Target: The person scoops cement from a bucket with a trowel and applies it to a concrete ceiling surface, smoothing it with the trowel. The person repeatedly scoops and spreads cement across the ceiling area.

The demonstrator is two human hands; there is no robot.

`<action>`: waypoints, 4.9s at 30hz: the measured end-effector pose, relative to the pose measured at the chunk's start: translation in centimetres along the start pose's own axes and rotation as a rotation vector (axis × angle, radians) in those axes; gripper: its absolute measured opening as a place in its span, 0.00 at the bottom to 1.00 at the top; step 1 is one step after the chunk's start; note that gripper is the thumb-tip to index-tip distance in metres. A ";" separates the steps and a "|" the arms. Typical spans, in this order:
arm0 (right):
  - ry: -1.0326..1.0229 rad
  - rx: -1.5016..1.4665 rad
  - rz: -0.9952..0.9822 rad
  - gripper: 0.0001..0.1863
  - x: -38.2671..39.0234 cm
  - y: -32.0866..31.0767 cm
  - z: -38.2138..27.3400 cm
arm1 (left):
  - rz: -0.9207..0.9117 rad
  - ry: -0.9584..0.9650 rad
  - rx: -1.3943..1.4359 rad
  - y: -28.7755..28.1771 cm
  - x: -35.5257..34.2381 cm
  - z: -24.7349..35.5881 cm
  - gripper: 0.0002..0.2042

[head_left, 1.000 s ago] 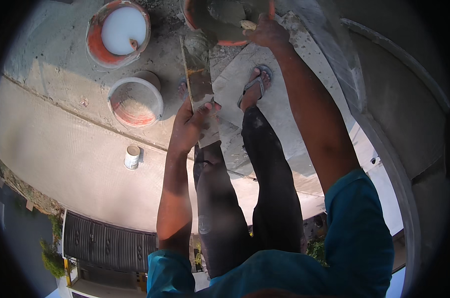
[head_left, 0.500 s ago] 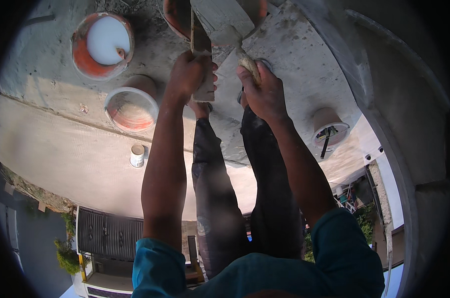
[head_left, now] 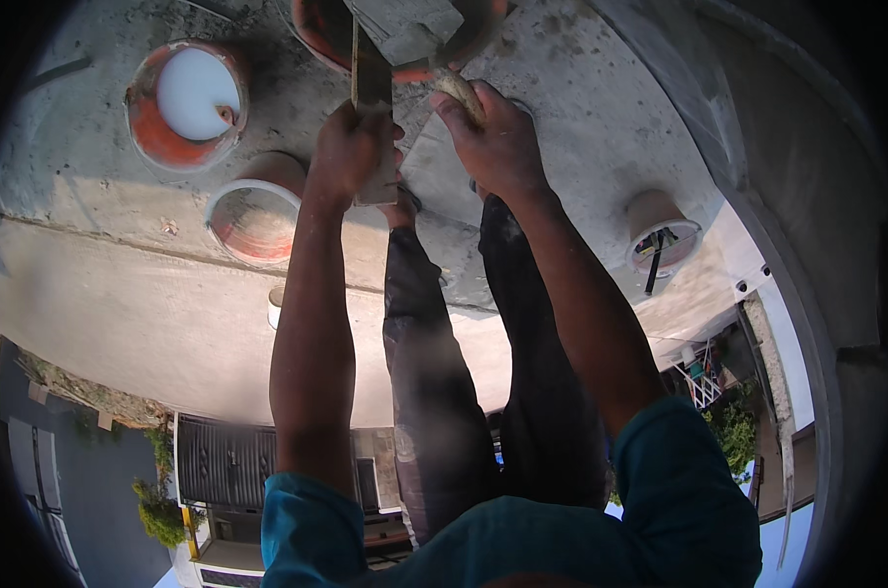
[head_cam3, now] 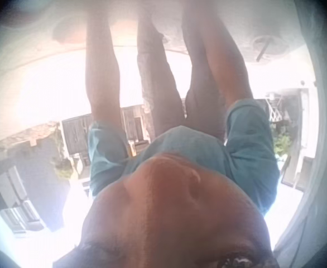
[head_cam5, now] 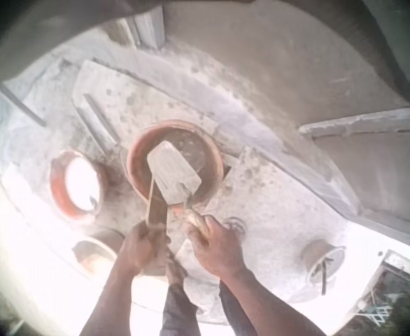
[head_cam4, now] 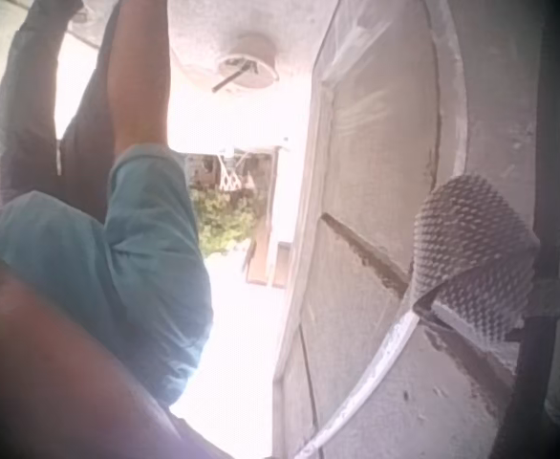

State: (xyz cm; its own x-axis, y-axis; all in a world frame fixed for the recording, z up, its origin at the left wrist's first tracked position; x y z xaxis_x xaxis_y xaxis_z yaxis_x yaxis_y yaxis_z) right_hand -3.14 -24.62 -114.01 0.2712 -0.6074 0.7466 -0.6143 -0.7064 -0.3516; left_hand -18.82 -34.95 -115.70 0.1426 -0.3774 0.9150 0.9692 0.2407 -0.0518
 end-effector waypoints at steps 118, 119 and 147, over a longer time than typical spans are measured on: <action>-0.167 0.145 0.125 0.33 3.3 0.1 2.9 | 0.063 0.010 0.546 -1.0 4.3 -5.1 0.16; -0.143 0.190 0.150 0.33 2.2 0.2 3.4 | 0.062 0.020 0.536 -1.0 4.6 -5.5 0.15; -0.153 0.053 -0.044 0.12 15.0 17.1 -7.5 | 0.409 0.192 0.080 -26.2 2.2 -19.7 0.26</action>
State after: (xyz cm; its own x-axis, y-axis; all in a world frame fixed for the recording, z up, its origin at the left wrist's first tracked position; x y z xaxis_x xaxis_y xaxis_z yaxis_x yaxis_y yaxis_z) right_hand -15.12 -43.07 -104.55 0.4086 -0.6212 0.6687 -0.5610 -0.7489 -0.3528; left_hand -39.92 -59.66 -120.19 0.5520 -0.3947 0.7345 0.8083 0.4696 -0.3551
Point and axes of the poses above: each hand's wrist, its own x-axis away from the middle knuckle, its own y-axis out of the palm, z = x × y, the point moved 5 cm from there along -x, towards the middle knuckle, and after that the axes turned 9 degrees about -x, right-handed, at the moved point
